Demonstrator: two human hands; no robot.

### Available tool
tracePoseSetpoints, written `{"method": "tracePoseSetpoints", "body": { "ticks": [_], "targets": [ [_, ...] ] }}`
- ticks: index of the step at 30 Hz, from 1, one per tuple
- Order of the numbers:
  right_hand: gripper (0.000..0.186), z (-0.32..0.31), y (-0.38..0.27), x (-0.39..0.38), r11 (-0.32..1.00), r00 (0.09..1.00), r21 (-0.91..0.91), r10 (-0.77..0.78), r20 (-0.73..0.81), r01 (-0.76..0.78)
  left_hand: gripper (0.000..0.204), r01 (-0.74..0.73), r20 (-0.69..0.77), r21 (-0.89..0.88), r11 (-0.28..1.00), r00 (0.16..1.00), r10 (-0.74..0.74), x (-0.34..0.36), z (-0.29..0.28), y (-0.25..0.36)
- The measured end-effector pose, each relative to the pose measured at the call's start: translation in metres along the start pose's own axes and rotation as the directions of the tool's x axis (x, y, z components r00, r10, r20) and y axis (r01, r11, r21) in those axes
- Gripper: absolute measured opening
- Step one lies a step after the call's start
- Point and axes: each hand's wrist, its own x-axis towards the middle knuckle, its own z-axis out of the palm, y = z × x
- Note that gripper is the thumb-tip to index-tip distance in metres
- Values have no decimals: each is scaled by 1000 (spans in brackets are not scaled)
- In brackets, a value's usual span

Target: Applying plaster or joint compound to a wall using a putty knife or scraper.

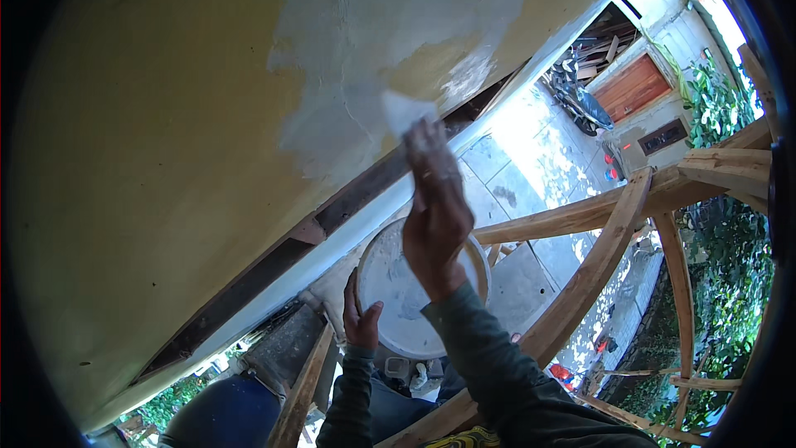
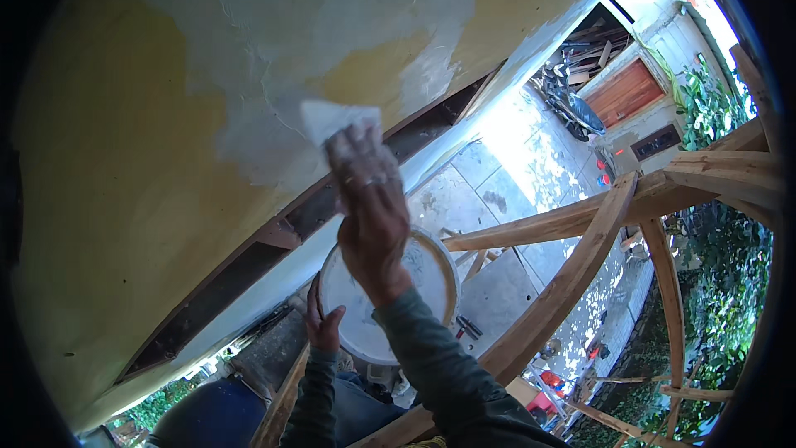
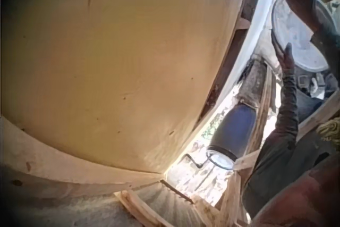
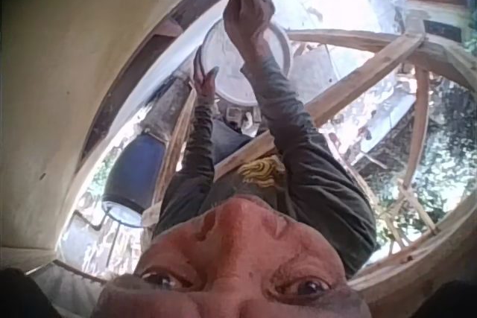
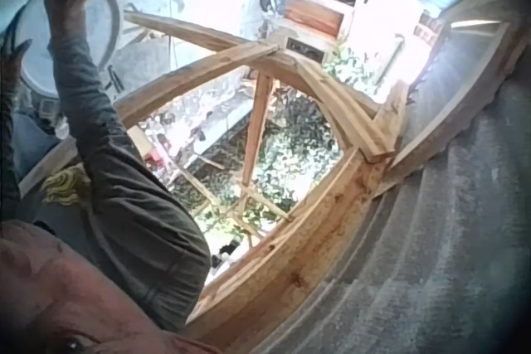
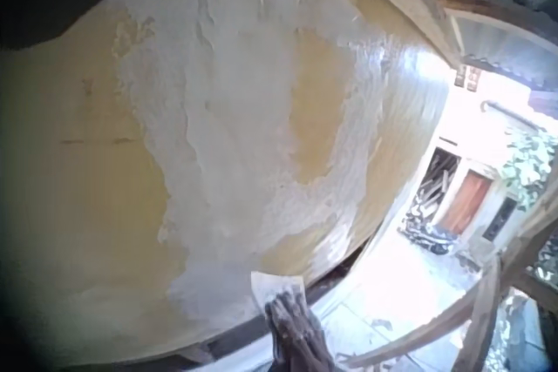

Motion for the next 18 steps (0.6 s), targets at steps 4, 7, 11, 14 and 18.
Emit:
{"method": "tracePoseSetpoints", "body": {
  "ticks": [4, 7, 11, 14, 18],
  "targets": [
    [36, -2, 33, 59, 996, 970, -51, 64, -233, -77, 84, 13, -5, -13, 1000, 1000, -13, 5, 1, 0],
    [36, 37, 42, 71, 992, 960, -129, -21, -278, -15, 85, -13, -11, 3, 1000, 1000, 13, 8, 10, 8],
    [43, 32, 23, 32, 991, 986, 22, 133, -103, -131, 85, -20, -2, 60, 998, 1000, 20, 6, 3, -1],
    [41, -10, 32, -12, 998, 968, 17, 58, 244, -64, 84, 10, 16, 8, 1000, 1000, -10, 10, 10, 1],
    [38, -87, 43, -49, 950, 897, 14, 290, 334, -312, 84, 31, 32, 45, 999, 999, -32, 12, 28, 9]
  ]
}}
